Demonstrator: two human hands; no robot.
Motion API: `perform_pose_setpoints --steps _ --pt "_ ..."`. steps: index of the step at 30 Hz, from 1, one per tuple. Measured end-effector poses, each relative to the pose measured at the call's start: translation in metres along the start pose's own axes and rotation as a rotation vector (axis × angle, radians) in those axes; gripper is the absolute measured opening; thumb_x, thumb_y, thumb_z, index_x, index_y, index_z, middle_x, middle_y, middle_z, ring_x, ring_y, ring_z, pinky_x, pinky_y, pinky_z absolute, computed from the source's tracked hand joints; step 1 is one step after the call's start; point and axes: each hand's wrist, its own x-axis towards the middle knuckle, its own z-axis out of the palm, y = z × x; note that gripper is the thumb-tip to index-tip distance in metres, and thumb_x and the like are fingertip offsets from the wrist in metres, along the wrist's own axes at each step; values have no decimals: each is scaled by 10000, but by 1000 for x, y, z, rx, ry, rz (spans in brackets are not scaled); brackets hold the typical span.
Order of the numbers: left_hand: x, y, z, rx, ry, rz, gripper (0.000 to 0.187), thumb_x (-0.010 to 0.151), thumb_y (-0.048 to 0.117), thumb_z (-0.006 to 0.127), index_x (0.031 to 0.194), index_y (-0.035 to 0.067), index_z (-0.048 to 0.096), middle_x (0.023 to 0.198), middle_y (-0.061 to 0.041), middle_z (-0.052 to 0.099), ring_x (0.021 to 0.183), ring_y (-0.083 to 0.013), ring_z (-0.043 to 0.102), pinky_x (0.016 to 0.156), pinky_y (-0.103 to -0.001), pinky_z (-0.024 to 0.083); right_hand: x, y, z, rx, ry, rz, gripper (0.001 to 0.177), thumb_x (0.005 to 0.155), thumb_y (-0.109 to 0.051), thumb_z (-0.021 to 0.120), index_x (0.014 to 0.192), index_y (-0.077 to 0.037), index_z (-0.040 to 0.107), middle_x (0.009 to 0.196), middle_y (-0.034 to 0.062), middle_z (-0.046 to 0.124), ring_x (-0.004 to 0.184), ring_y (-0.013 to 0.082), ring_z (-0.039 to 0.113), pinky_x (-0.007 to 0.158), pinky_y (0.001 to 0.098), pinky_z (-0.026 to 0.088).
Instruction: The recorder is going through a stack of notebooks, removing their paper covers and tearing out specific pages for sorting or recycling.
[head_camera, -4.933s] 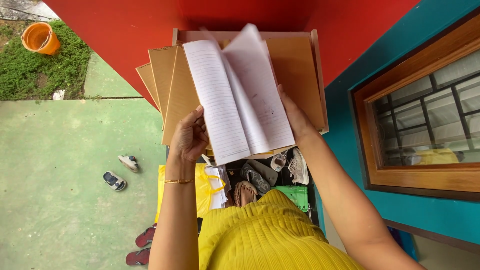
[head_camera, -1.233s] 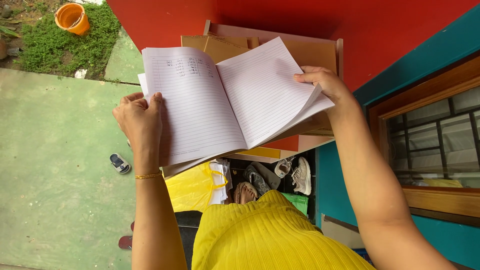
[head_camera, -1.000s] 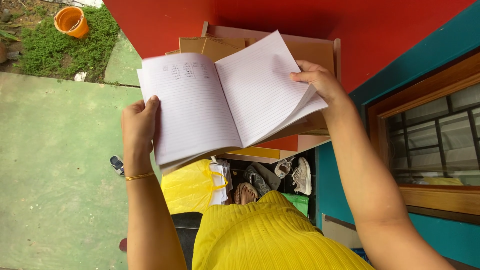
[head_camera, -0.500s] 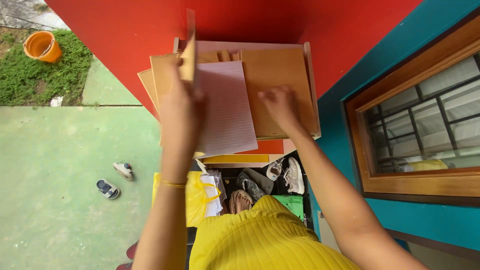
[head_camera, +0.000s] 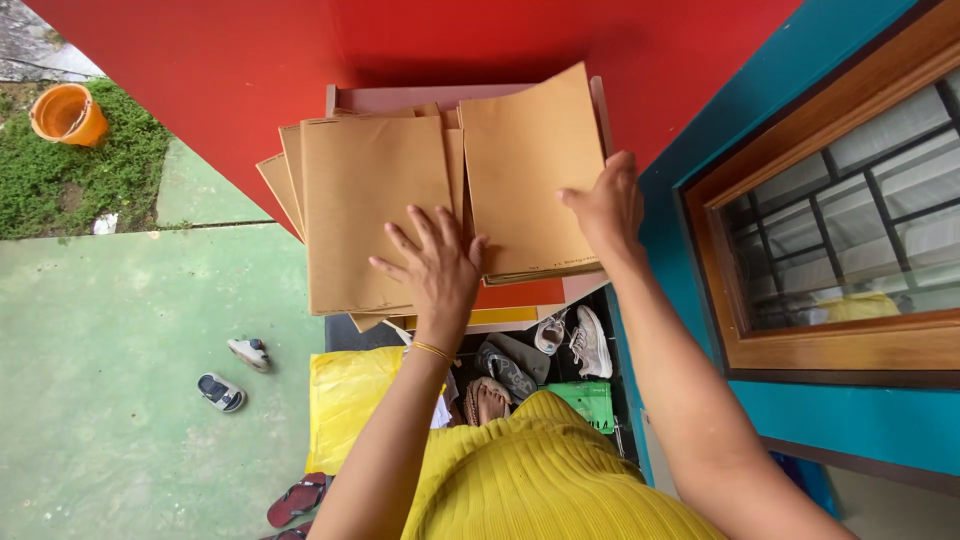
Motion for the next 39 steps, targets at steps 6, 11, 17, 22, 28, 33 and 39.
perform_pose_setpoints --steps 6,11,17,22,28,33,39 --pt "32 -25 -42 -161 -90 151 674 933 298 525 1563 92 408 1634 -245 333 1478 -465 287 1094 -767 221 52 -40 -98 476 -251 -201 393 864 -141 821 1134 -50 550 1121 141 721 1042 221 726 882 347 588" --pt "42 -18 -94 -73 260 750 677 887 78 592 1550 125 463 1587 -231 425 1471 -368 383 1193 -571 319 90 -63 -154 538 -485 -220 421 829 -128 823 1172 -59 588 1088 92 731 1031 182 727 873 341 593" --pt "61 -21 -158 -149 333 957 309 1002 109 606 1294 7 616 1277 -150 661 1170 -273 656 957 -410 542 123 -31 -138 724 -964 -89 436 887 -312 744 1225 -60 634 1144 132 739 1063 233 710 894 408 568" --pt "67 -9 -205 -54 186 601 151 1022 103 600 1131 17 660 887 -121 739 776 -238 739 537 -383 569 106 -8 -117 1251 -915 111 631 1001 -607 517 1282 -58 653 1233 146 720 1136 261 714 982 434 591" --pt "72 11 -154 1 -30 227 89 860 112 676 809 55 723 735 -155 716 704 -310 745 571 -391 579 40 -28 -71 1271 -1174 111 472 1026 -424 622 1230 0 664 1199 156 739 1092 265 717 914 446 588" --pt "71 -8 -83 -781 -23 -109 269 867 253 776 833 -13 783 707 -199 720 652 -292 709 616 -402 547 -15 -33 -30 1144 -1096 311 421 968 -390 626 1177 -28 677 1069 119 756 947 221 744 791 410 633" --pt "56 -49 -40 -1728 -233 -521 252 959 167 687 976 -75 756 797 -81 739 649 -120 655 594 -285 540 -34 -17 -3 1307 -942 432 362 1016 -340 623 1215 -38 639 1066 66 716 886 157 706 750 338 600"
